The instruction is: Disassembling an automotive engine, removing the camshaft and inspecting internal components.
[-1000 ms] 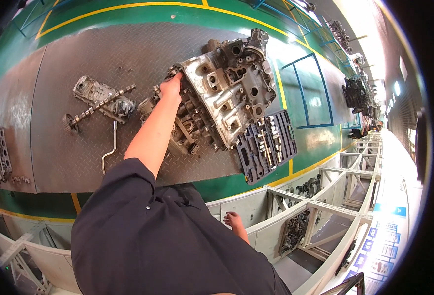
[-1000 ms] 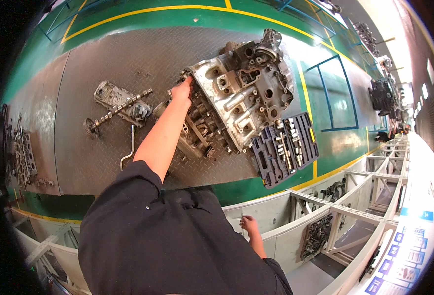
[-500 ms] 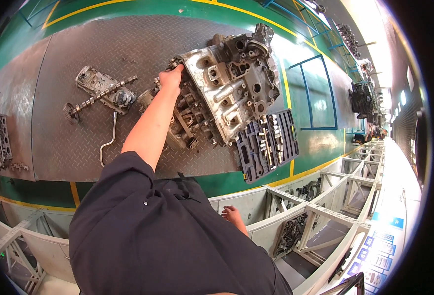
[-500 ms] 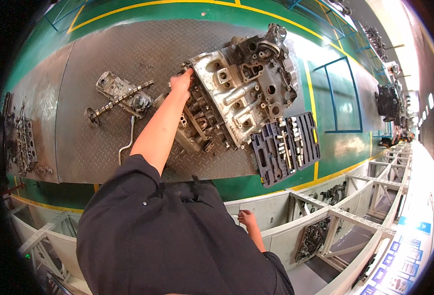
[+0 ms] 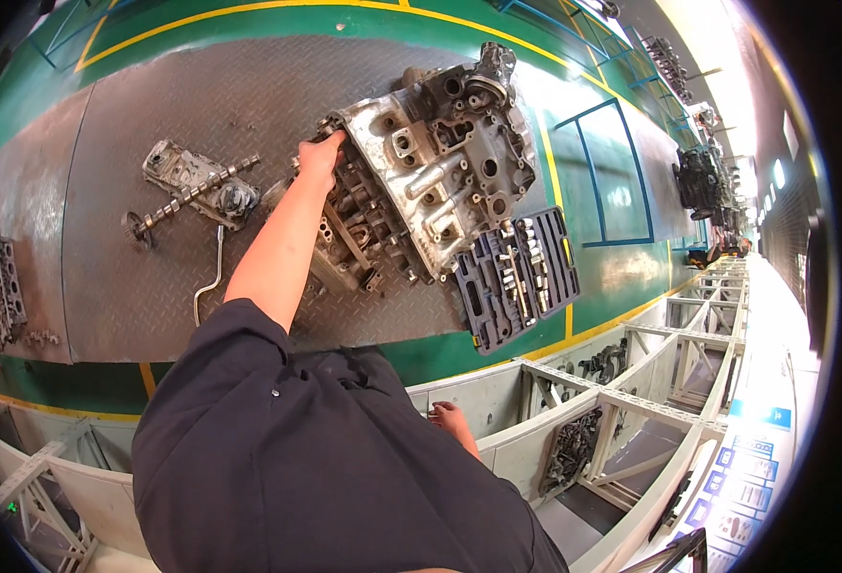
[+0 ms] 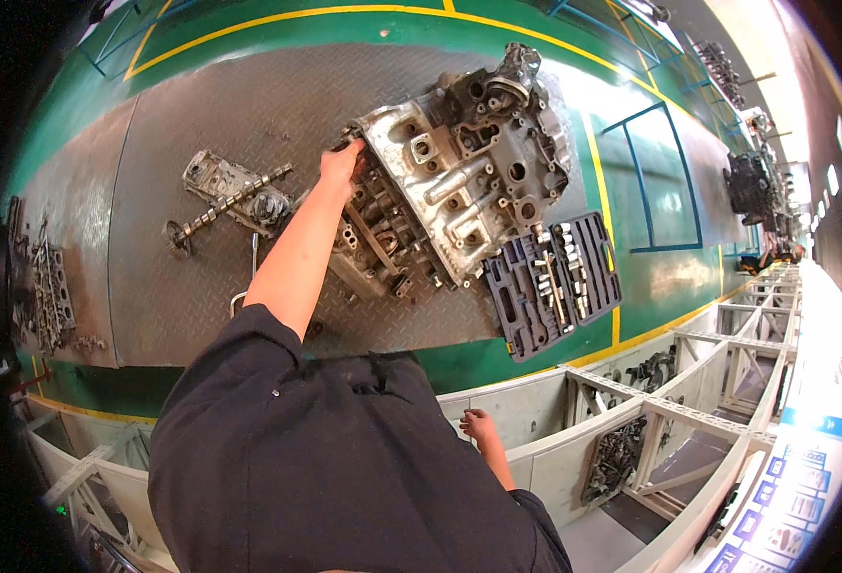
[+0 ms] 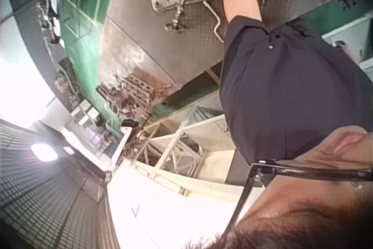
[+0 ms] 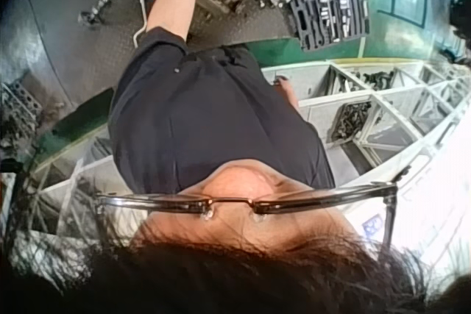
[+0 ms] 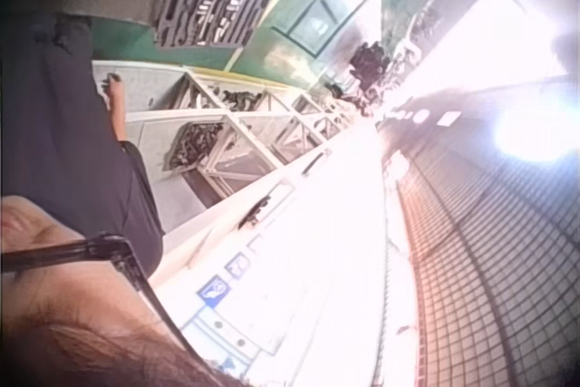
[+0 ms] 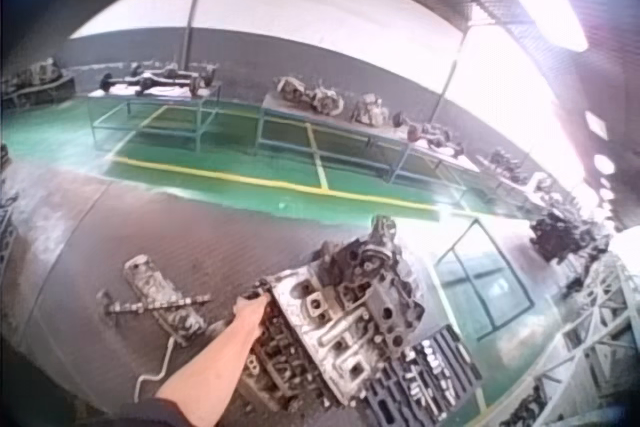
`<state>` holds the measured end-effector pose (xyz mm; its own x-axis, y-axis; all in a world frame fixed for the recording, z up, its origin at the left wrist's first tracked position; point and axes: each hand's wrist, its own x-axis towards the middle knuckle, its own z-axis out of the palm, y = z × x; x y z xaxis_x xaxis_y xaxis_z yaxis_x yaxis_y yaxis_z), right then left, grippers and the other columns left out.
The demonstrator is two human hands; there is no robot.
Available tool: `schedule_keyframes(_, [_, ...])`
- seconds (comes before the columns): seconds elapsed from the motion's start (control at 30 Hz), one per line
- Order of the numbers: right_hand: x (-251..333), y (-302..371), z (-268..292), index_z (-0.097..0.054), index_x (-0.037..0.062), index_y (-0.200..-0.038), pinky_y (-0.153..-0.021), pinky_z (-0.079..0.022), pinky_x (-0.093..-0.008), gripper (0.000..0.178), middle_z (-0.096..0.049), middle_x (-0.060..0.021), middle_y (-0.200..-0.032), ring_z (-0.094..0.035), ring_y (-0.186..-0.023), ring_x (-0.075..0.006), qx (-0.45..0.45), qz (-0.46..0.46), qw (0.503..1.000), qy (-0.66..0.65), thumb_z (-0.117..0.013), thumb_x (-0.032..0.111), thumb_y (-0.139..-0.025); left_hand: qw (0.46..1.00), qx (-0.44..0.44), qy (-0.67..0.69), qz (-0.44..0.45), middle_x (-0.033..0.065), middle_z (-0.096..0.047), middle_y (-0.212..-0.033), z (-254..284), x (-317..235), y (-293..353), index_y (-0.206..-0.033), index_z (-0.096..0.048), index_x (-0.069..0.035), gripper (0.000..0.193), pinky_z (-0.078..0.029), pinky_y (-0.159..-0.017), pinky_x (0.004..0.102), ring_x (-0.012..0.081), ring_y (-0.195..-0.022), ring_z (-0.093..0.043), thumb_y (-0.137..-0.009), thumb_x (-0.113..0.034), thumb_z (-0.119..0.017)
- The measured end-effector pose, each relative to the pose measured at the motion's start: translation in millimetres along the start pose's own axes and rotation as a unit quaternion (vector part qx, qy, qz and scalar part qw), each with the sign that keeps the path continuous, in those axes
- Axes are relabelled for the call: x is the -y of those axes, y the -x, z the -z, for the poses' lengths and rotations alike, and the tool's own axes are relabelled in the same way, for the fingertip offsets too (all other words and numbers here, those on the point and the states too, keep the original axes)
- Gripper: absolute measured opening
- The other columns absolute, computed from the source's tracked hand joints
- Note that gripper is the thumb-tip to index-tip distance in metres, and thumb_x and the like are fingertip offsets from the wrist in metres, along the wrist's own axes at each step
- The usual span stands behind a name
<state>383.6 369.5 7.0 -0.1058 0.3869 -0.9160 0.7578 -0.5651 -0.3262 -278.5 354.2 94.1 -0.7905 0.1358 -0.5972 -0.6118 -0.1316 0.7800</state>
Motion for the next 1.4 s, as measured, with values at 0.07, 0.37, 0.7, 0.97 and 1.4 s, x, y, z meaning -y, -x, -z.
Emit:
schedule_keyframes(0.07, [0, 0, -3, -0.059, -0.0004, -0.118, -0.069, -0.055, -0.0344, 0.029, -0.067, -0.0149, -0.096, -0.067, -0.08, -0.0239, -0.011, -0.007, 1.0, 0.027, -0.056, 0.017, -0.095, 0.999, 0.016, 0.03, 0.0, 0.0162, -0.062, -0.095, 3, 1, -5, -0.115, -0.044, 0.011, 0.057, -0.05, -0.06, 0.0309, 0.0196, -0.077, -0.06, -0.076, -0.012, -0.079])
schedule_keyframes(0.37, [-35, -17, 3, -0.056, 0.003, -0.116, -0.055, -0.05, -0.0332, 0.029, -0.067, -0.011, -0.088, -0.066, -0.07, -0.0215, 0.016, -0.008, 1.0, -0.02, -0.059, 0.021, -0.094, 0.999, -0.024, -0.037, 0.007, 0.0162, -0.065, -0.092, 7, -5, 12, -0.109, -0.051, 0.01, 0.053, -0.051, -0.07, 0.0374, 0.0229, -0.076, -0.064, -0.073, -0.014, -0.081])
schedule_keyframes(0.7, [-19, 8, -28, -0.056, -0.0027, -0.116, -0.063, -0.053, -0.0319, 0.029, -0.067, -0.0155, -0.09, -0.065, -0.077, -0.0226, -0.005, 0.071, 0.995, 0.076, -0.054, 0.016, -0.094, 0.928, 0.257, 0.259, 0.074, 0.016, -0.062, -0.105, 229, 31, 67, -0.112, -0.056, 0.008, 0.027, -0.052, -0.091, 0.0355, 0.0284, -0.102, -0.06, -0.085, 0.002, -0.054])
schedule_keyframes(0.97, [4, 13, -61, -0.061, 0.0001, -0.112, -0.058, -0.052, -0.0318, 0.027, -0.068, -0.0115, -0.086, -0.064, -0.07, -0.0196, -0.006, 0.042, 0.982, 0.182, -0.057, 0.017, -0.091, 0.844, 0.027, -0.534, -0.041, 0.0148, -0.063, -0.096, 442, 137, 134, -0.105, -0.065, 0.0, 0.039, -0.051, -0.083, 0.0383, 0.0284, -0.094, -0.064, -0.068, -0.008, -0.075])
schedule_keyframes(1.4, [29, 31, -117, -0.059, 0.0028, -0.117, -0.069, -0.052, -0.0303, 0.029, -0.067, -0.0108, -0.097, -0.065, -0.078, -0.0172, 0.013, 0.074, 0.978, 0.195, -0.053, 0.019, -0.093, 0.822, 0.075, -0.494, -0.275, 0.0163, -0.059, -0.104, 425, 159, 104, -0.108, -0.059, -0.003, 0.04, -0.046, -0.089, 0.0423, 0.0367, -0.102, -0.056, -0.07, 0.0, -0.07])
